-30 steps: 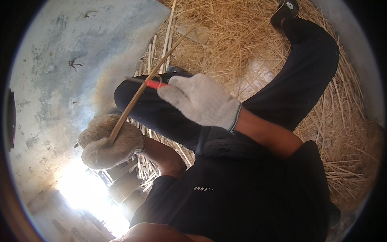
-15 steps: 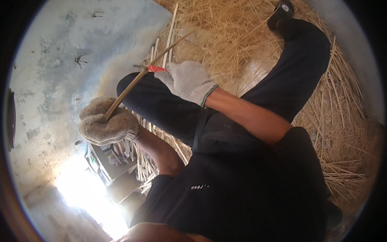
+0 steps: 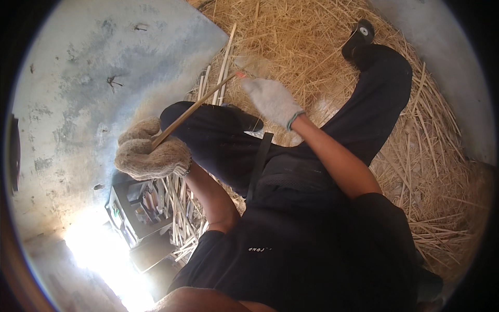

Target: The person splits a long bamboo pole using a small blade by hand while sitting on a straw-covered floor.

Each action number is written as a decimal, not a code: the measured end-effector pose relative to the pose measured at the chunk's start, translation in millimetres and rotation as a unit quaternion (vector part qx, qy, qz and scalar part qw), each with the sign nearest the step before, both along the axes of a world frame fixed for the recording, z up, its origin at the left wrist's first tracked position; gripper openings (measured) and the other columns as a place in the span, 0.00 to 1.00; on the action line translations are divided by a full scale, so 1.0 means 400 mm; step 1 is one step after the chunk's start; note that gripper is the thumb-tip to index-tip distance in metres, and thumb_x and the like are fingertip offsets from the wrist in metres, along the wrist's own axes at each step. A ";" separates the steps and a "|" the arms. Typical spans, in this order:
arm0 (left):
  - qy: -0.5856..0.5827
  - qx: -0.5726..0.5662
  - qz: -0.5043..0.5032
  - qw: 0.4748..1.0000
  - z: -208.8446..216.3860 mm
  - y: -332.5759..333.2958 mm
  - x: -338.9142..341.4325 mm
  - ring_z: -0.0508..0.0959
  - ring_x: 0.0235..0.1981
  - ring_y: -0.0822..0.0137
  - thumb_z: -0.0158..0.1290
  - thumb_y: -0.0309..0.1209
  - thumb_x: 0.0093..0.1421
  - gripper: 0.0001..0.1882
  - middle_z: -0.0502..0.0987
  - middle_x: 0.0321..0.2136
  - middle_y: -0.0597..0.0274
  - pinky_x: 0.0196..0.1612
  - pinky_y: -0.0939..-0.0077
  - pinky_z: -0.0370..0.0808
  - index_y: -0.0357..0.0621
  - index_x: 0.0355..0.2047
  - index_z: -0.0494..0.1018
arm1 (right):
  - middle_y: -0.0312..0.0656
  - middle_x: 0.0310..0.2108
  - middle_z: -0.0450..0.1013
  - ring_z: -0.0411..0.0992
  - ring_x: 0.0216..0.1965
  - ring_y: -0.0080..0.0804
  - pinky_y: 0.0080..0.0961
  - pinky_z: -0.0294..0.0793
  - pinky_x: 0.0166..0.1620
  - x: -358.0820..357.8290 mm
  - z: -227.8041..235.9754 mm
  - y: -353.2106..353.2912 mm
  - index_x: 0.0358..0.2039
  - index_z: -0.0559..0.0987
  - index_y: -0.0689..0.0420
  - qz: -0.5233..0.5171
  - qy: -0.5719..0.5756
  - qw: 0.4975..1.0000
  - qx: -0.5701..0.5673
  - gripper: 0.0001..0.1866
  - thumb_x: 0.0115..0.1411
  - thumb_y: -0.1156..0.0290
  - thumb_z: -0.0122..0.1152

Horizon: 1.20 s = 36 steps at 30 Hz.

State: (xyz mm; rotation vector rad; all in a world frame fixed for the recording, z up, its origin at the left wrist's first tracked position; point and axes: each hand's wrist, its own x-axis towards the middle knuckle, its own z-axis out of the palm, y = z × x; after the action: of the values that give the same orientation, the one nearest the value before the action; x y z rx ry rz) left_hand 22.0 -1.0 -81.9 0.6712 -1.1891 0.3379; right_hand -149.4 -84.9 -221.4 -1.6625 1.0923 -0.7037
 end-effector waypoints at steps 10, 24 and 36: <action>-0.001 0.027 -0.026 0.999 -0.019 -0.005 0.020 0.69 0.15 0.72 0.50 0.30 0.65 0.11 0.63 0.15 0.70 0.16 0.78 0.70 0.45 0.24 0.66 | 0.57 0.19 0.73 0.75 0.25 0.60 0.52 0.72 0.29 0.102 -0.001 0.041 0.29 0.78 0.59 0.026 0.101 0.986 -0.131 0.29 0.70 0.45 0.44; -0.015 0.051 -0.049 0.997 -0.027 -0.002 0.003 0.69 0.15 0.71 0.51 0.31 0.64 0.12 0.63 0.14 0.69 0.16 0.76 0.70 0.45 0.23 0.66 | 0.49 0.26 0.71 0.73 0.26 0.45 0.37 0.73 0.34 0.000 0.218 0.120 0.35 0.75 0.63 0.171 -0.137 0.976 0.015 0.16 0.71 0.62 0.46; -0.012 0.058 -0.069 0.996 -0.042 0.022 -0.032 0.69 0.15 0.70 0.51 0.31 0.64 0.13 0.63 0.14 0.68 0.16 0.75 0.70 0.44 0.22 0.66 | 0.55 0.24 0.71 0.75 0.26 0.48 0.39 0.71 0.30 -0.009 0.160 0.107 0.32 0.75 0.65 0.071 -0.033 0.997 0.011 0.21 0.71 0.59 0.47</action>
State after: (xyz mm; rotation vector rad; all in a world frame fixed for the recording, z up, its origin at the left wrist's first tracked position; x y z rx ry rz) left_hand 9.2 8.0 -98.7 0.6824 -1.2787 0.1632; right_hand -152.9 -42.1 -157.3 -1.6676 0.9232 -0.6480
